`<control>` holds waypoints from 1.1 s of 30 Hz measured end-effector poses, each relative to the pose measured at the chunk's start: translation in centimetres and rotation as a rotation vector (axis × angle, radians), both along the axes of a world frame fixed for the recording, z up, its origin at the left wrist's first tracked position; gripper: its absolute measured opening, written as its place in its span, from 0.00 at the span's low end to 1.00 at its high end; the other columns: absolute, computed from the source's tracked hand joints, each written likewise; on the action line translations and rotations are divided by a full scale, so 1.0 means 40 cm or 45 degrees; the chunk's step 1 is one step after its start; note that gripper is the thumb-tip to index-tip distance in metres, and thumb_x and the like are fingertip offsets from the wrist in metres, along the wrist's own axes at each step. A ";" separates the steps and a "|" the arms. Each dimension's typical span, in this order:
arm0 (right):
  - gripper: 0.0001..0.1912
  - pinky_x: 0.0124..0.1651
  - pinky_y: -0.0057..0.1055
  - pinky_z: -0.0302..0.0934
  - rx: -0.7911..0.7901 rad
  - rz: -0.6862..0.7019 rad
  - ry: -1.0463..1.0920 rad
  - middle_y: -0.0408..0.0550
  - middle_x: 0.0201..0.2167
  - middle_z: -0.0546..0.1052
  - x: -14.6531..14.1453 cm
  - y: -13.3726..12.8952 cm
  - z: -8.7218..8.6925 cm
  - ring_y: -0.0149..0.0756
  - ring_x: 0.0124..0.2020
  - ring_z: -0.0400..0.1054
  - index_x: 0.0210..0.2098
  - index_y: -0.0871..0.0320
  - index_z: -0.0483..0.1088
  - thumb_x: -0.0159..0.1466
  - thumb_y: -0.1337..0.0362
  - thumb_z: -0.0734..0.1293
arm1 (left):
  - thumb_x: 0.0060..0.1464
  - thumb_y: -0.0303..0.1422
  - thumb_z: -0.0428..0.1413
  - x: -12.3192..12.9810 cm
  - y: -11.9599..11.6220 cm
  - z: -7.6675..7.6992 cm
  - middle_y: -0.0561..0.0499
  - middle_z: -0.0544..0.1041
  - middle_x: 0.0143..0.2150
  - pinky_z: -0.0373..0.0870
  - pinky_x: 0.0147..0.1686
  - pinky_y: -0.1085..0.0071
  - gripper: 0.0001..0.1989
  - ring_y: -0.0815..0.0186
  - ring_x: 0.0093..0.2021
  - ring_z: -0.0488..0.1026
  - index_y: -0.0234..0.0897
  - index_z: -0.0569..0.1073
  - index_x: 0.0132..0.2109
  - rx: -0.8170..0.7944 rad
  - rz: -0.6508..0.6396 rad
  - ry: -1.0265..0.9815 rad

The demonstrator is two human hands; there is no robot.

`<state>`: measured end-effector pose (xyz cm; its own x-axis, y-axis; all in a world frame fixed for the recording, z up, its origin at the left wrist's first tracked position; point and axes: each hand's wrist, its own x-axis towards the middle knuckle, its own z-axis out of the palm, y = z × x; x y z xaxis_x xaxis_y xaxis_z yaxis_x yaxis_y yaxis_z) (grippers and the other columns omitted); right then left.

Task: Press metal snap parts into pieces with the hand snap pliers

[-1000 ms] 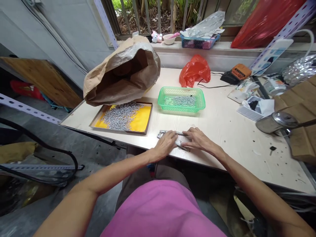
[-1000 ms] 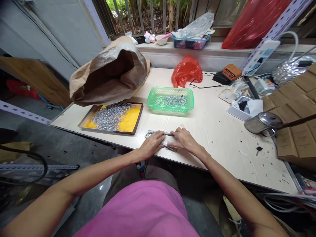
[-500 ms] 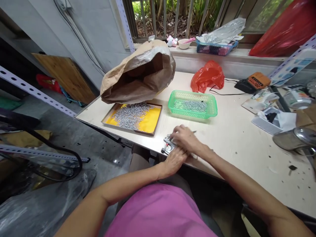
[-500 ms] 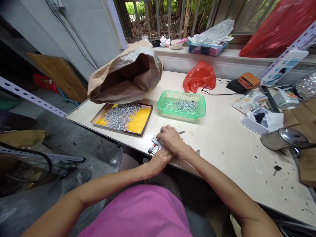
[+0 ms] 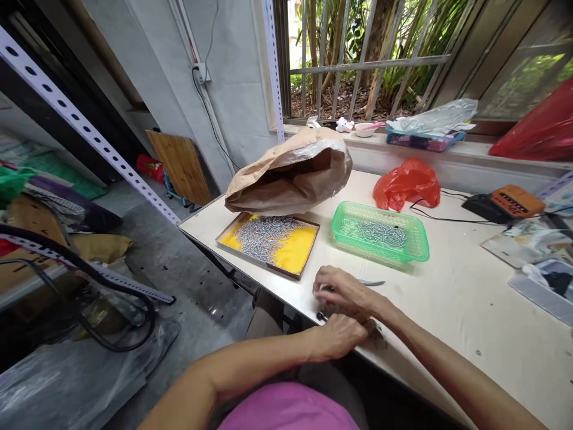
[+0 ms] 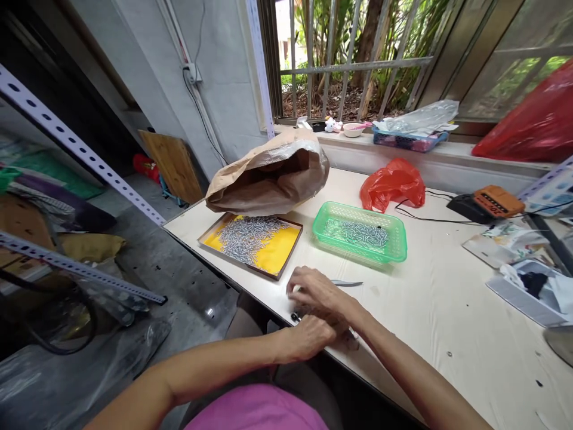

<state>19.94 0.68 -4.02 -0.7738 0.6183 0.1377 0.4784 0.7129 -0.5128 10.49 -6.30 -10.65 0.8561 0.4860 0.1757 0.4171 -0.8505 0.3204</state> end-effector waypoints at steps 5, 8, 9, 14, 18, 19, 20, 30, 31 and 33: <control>0.10 0.39 0.34 0.64 0.267 -0.648 0.405 0.48 0.32 0.74 0.123 0.098 0.083 0.36 0.33 0.68 0.35 0.56 0.70 0.65 0.57 0.62 | 0.63 0.27 0.46 -0.068 0.084 0.058 0.44 0.75 0.42 0.68 0.45 0.66 0.11 0.61 0.45 0.69 0.35 0.73 0.45 0.151 0.069 -0.045; 0.11 0.39 0.38 0.65 0.424 -0.935 0.304 0.51 0.33 0.74 0.224 0.158 0.113 0.40 0.33 0.69 0.40 0.58 0.70 0.64 0.58 0.62 | 0.63 0.27 0.46 -0.177 0.207 0.111 0.43 0.73 0.37 0.68 0.39 0.65 0.12 0.60 0.41 0.67 0.35 0.75 0.38 0.167 0.664 0.081; 0.14 0.40 0.40 0.65 0.469 -1.014 0.221 0.53 0.35 0.75 0.252 0.168 0.115 0.42 0.35 0.70 0.45 0.59 0.69 0.64 0.59 0.62 | 0.62 0.27 0.46 -0.215 0.251 0.128 0.43 0.73 0.37 0.67 0.39 0.64 0.14 0.59 0.41 0.67 0.35 0.75 0.35 0.162 0.833 0.144; 0.26 0.41 0.42 0.65 0.453 -1.007 0.039 0.59 0.44 0.73 0.276 0.101 0.064 0.45 0.40 0.70 0.60 0.62 0.59 0.65 0.59 0.60 | 0.59 0.28 0.47 -0.340 0.399 0.171 0.39 0.74 0.40 0.66 0.42 0.62 0.14 0.54 0.48 0.65 0.32 0.76 0.33 0.016 1.178 0.329; 0.16 0.41 0.37 0.66 0.159 -0.767 0.075 0.52 0.39 0.75 0.212 -0.062 -0.011 0.39 0.36 0.71 0.50 0.57 0.68 0.68 0.57 0.57 | 0.55 0.26 0.49 -0.348 0.429 0.155 0.38 0.74 0.40 0.66 0.44 0.62 0.10 0.54 0.49 0.65 0.32 0.76 0.35 -0.053 1.162 0.409; 0.15 0.41 0.36 0.66 0.101 -0.754 0.065 0.51 0.39 0.75 0.198 -0.104 -0.027 0.39 0.36 0.72 0.47 0.56 0.70 0.69 0.57 0.56 | 0.55 0.25 0.49 -0.345 0.432 0.150 0.38 0.74 0.40 0.66 0.44 0.62 0.10 0.53 0.49 0.66 0.31 0.76 0.35 -0.060 1.150 0.420; 0.15 0.41 0.36 0.66 0.048 -0.760 0.051 0.51 0.38 0.75 0.186 -0.143 -0.041 0.39 0.37 0.72 0.45 0.55 0.70 0.69 0.57 0.56 | 0.54 0.25 0.50 -0.343 0.433 0.144 0.38 0.74 0.39 0.66 0.44 0.61 0.09 0.52 0.49 0.66 0.31 0.76 0.34 -0.068 1.137 0.433; 0.14 0.41 0.34 0.65 -0.040 -0.877 -0.060 0.50 0.38 0.72 0.165 -0.268 -0.124 0.38 0.39 0.70 0.44 0.56 0.71 0.70 0.61 0.56 | 0.54 0.27 0.53 -0.302 0.366 0.183 0.42 0.75 0.39 0.66 0.41 0.66 0.08 0.57 0.45 0.69 0.32 0.76 0.31 -0.103 1.062 0.095; 0.14 0.41 0.33 0.64 -0.031 -0.875 -0.080 0.50 0.38 0.72 0.164 -0.267 -0.126 0.38 0.39 0.70 0.44 0.56 0.71 0.70 0.61 0.56 | 0.54 0.30 0.54 -0.288 0.344 0.188 0.44 0.76 0.36 0.66 0.38 0.68 0.07 0.61 0.40 0.71 0.33 0.77 0.32 -0.235 1.030 -0.039; 0.14 0.41 0.33 0.63 -0.023 -0.873 -0.122 0.50 0.37 0.72 0.161 -0.266 -0.126 0.38 0.39 0.69 0.43 0.56 0.72 0.70 0.61 0.56 | 0.52 0.34 0.56 -0.254 0.289 0.187 0.49 0.76 0.30 0.66 0.31 0.72 0.09 0.67 0.30 0.70 0.33 0.78 0.34 -0.622 0.963 -0.243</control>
<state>26.39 -9.94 -9.05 -0.2158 0.9736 0.0737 0.8615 0.2254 -0.4549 0.35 5.24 -3.15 0.2577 0.9620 -0.0903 0.7100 -0.1252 0.6930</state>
